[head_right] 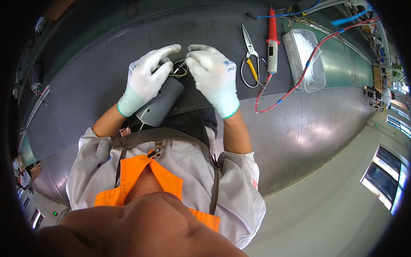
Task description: The person assembles small electric motors on a workbench. They strip wire ends using shears, connect wires to motor terminals, and secure connections with a heat gun. The person handles multiple motors sequentially, moving them along the bench as they are completed.
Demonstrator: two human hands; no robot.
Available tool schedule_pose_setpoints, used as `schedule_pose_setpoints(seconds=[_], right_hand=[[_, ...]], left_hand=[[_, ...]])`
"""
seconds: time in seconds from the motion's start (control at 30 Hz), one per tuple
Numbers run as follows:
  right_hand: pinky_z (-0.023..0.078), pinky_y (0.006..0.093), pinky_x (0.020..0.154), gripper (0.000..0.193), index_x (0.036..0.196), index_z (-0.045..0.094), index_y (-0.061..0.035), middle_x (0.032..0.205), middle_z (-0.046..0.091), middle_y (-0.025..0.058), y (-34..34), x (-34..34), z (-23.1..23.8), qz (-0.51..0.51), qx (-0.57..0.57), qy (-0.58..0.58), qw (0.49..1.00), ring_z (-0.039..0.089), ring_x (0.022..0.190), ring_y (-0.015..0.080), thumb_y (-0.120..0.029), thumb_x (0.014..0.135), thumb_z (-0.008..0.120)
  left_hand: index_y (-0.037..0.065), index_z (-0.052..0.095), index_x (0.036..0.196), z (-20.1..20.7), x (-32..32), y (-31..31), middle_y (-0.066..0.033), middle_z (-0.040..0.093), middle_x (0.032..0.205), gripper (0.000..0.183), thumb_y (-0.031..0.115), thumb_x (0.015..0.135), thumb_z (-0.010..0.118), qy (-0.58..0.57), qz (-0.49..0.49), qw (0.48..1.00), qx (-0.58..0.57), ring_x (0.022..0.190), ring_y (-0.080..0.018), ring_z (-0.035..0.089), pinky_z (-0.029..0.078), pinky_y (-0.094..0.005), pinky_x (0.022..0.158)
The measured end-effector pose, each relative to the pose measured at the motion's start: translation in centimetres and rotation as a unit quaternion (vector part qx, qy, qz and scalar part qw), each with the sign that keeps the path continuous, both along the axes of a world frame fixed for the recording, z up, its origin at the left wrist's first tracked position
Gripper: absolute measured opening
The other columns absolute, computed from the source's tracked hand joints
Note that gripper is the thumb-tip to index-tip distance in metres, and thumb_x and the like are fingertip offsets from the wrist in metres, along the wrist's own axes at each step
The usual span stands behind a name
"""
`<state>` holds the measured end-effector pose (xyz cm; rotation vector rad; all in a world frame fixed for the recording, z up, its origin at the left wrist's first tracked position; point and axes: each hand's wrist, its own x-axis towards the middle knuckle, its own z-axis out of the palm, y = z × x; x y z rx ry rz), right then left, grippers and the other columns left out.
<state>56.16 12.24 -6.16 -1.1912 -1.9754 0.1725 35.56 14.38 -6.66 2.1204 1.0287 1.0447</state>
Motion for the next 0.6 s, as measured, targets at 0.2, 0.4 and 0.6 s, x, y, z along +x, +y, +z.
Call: schedule_pose_setpoints(seconds=[0.2,0.4,0.6], right_hand=[[0.058,0.0256,0.067,0.012,0.092,0.074,0.0055,0.107,0.073,0.0142,-2.3,-0.8,-0.6,-0.077,-0.312,0.477,0.818,0.069,0.078,0.013,0.001,0.091,0.063],[0.052,0.0235,0.064,0.013,0.094,0.072,0.0064,0.087,0.071,0.0087,0.9,0.3,-4.8,-0.148,-0.216,0.43,0.864,0.063,0.071,0.01,0.001,0.091,0.061],[0.049,0.0285,0.058,0.007,0.085,0.07,0.0009,0.079,0.068,0.0036,3.5,-0.1,-7.1,-0.135,-0.206,0.413,0.877,0.062,0.068,0.0099,0.0,0.089,0.064]], left_hand=[[0.006,0.064,0.136,0.3,-0.2,-0.8,-0.0088,0.065,0.083,0.046,-0.002,0.09,0.064,0.021,0.012,0.999,0.045,0.069,-0.0179,0.062,0.051,-0.0305,0.065],[0.008,0.071,0.121,0.0,-0.5,-1.4,-0.0101,0.068,0.085,0.032,0.004,0.089,0.068,0.077,0.024,0.994,0.07,0.071,-0.0253,0.069,0.054,-0.0351,0.064],[0.01,0.072,0.099,1.1,-0.3,-0.6,-0.0085,0.067,0.081,0.012,0.009,0.087,0.071,0.149,-0.016,0.981,0.124,0.065,-0.0302,0.066,0.052,-0.0396,0.058]])
